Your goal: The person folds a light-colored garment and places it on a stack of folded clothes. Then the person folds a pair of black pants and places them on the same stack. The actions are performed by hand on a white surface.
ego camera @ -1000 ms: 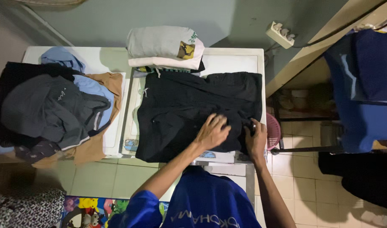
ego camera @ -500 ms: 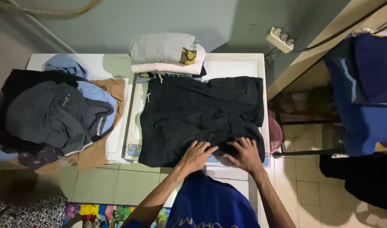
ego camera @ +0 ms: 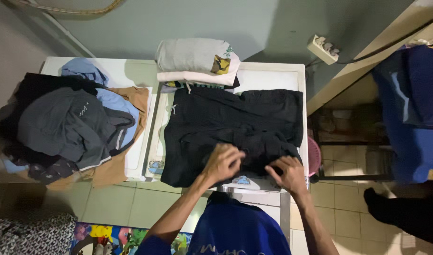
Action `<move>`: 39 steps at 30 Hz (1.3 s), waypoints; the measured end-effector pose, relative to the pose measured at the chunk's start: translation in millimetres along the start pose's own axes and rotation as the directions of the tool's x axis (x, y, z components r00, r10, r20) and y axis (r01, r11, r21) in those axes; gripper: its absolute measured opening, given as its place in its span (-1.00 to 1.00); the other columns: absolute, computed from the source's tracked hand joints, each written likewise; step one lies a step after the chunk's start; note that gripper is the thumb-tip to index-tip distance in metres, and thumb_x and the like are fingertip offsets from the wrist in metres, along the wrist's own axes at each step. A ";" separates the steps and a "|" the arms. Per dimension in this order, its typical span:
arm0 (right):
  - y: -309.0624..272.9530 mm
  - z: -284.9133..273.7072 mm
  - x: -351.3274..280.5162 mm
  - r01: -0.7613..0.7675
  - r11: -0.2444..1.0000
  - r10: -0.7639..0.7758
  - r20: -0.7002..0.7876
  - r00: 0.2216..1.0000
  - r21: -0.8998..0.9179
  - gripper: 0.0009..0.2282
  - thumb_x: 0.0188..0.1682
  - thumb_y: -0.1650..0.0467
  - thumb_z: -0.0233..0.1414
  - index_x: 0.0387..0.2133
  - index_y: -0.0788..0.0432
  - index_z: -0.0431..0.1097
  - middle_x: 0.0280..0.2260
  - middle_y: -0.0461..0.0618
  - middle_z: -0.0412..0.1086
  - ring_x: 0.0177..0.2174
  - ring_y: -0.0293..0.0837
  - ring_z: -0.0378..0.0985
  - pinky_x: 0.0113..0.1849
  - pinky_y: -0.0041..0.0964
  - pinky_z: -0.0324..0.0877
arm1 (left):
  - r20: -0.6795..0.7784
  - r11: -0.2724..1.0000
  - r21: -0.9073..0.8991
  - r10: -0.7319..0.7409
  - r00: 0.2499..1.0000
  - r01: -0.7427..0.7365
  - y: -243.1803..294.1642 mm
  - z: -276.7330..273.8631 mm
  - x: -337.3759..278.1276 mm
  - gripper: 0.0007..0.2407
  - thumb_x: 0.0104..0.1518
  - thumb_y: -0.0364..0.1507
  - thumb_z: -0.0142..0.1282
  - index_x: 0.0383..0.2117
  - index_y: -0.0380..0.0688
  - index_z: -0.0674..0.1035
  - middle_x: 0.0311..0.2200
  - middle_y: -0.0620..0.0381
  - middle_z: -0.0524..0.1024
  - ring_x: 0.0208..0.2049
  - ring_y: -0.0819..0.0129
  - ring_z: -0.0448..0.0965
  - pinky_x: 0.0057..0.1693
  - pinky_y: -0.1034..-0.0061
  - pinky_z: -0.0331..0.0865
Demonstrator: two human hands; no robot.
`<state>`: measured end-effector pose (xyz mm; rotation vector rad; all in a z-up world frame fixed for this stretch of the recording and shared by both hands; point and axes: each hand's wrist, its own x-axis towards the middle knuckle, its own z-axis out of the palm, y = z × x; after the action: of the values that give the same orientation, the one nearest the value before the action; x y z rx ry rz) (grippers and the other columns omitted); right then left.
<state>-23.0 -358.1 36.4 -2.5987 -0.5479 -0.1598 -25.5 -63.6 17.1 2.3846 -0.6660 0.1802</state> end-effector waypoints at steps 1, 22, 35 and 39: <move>-4.6 -2.9 5.6 -0.048 0.999 0.048 -0.003 0.999 -0.020 -0.79 -0.10 0.20 0.24 -0.35 0.05 0.58 -0.30 -0.05 0.52 -0.23 -0.03 0.52 -0.12 -0.15 0.36 | -0.118 0.997 0.077 0.029 0.993 -0.020 -8.9 -0.3 11.1 -0.84 0.26 -0.40 0.13 -0.09 -0.07 0.65 -0.09 0.17 0.52 0.06 0.23 0.49 0.20 0.19 0.26; -14.4 22.9 52.6 -0.096 0.976 0.091 -0.031 0.995 -0.196 -0.50 -0.08 0.13 0.15 0.17 -0.16 0.37 0.19 0.08 0.31 0.09 0.05 0.41 0.09 0.00 0.28 | 0.066 0.869 0.324 -0.415 0.907 0.374 -46.7 0.9 43.6 -0.30 0.15 0.04 0.02 0.41 0.12 0.10 0.41 -0.18 0.02 0.40 -0.15 -0.03 0.29 -0.50 -0.24; -19.5 16.4 101.5 -0.187 0.962 0.157 -0.153 0.976 -0.202 -0.80 -0.03 0.18 0.17 -0.42 0.01 0.60 -0.08 -0.10 0.47 -0.07 0.01 0.47 -0.04 -0.01 0.32 | -0.125 0.912 0.313 -0.238 0.963 0.266 -88.4 -24.5 82.4 -0.39 0.06 0.12 0.11 0.11 -0.04 0.55 0.20 -0.16 0.40 0.37 -0.18 0.17 0.41 -0.37 -0.19; -5.0 26.6 146.0 -0.105 0.994 0.101 -0.219 0.970 -0.006 -0.76 -0.05 0.22 0.18 -0.18 0.02 0.55 0.01 0.06 0.40 0.02 0.14 0.42 0.01 0.07 0.31 | -0.217 0.893 0.388 -0.151 0.964 0.227 -122.9 -20.2 114.4 -0.41 0.15 0.07 0.10 0.23 0.01 0.49 0.32 -0.19 0.29 0.43 -0.20 0.07 0.41 -0.46 -0.27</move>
<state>108.7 -290.1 45.2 -2.5765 -0.3331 -0.4118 136.1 -17.4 -2.1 2.7733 -0.3251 0.4899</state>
